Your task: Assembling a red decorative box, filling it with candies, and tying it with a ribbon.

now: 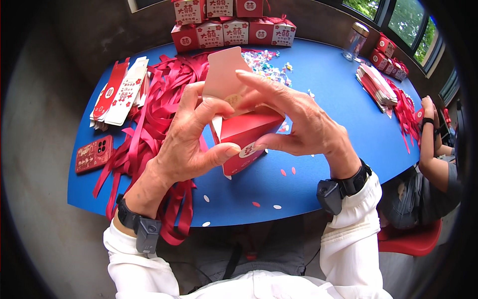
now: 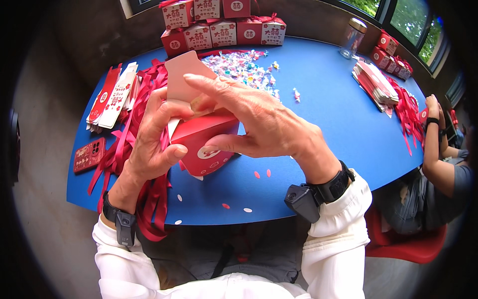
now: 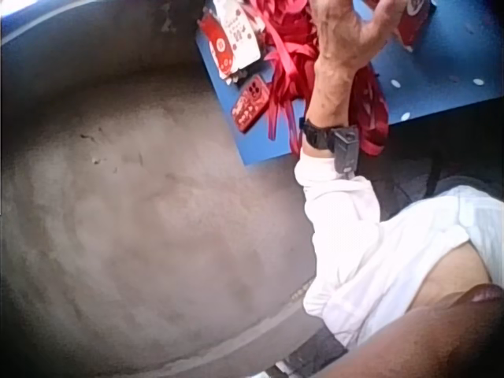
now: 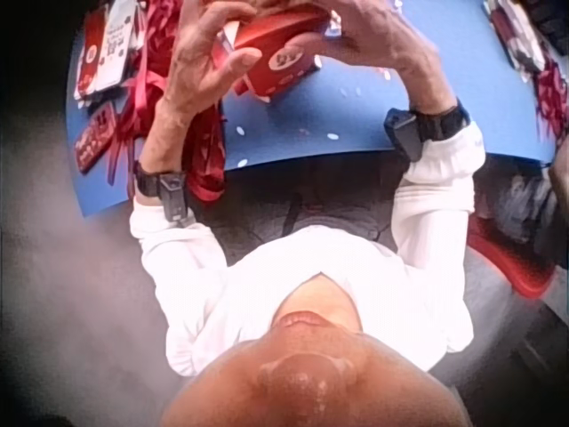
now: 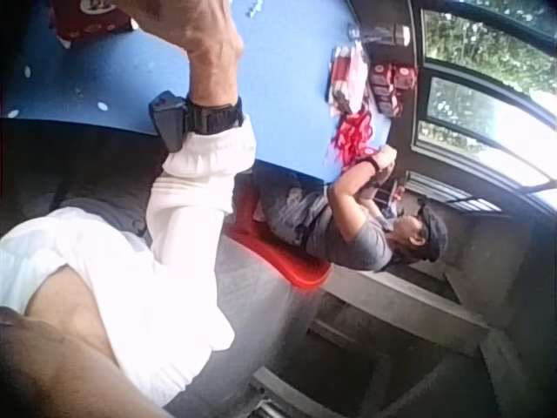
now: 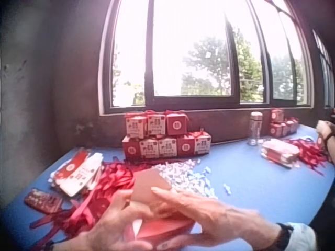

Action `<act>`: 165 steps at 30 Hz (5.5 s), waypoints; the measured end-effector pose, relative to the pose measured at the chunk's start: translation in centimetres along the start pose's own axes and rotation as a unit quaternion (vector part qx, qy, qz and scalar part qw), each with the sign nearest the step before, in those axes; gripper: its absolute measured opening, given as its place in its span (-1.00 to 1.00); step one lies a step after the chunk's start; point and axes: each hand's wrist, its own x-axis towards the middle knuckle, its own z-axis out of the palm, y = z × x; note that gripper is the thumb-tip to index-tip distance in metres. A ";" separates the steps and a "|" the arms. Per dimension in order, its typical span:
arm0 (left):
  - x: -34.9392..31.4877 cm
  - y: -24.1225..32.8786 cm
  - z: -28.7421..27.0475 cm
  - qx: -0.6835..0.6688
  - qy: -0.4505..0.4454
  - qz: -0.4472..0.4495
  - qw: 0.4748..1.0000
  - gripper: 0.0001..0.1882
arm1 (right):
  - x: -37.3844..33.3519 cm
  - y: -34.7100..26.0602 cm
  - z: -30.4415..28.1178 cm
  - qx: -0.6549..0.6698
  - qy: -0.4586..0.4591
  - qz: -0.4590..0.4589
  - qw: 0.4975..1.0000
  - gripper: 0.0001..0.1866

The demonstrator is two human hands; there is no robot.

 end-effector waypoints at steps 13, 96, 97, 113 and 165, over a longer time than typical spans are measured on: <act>-0.1 0.5 0.3 -0.119 0.020 -0.017 0.993 -0.28 | -0.1 1.0 0.2 0.047 0.156 0.048 0.985 -0.50; -0.2 0.6 2.3 -0.226 -0.068 -0.044 0.971 0.33 | 2.4 -2.6 -3.0 -0.042 -0.172 0.304 0.936 -0.58; -0.2 0.6 2.3 -0.219 -0.065 -0.037 0.973 0.33 | 2.3 -2.7 -2.9 -0.035 -0.170 0.309 0.935 -0.55; -0.1 1.3 2.3 -0.197 -0.034 -0.013 0.980 0.33 | 2.1 -2.4 -2.3 0.090 -0.110 0.368 0.919 -0.38; 0.8 2.1 -0.8 -0.331 0.012 -0.158 0.930 0.00 | 1.9 -1.2 -1.6 0.126 -0.048 0.255 0.957 -0.20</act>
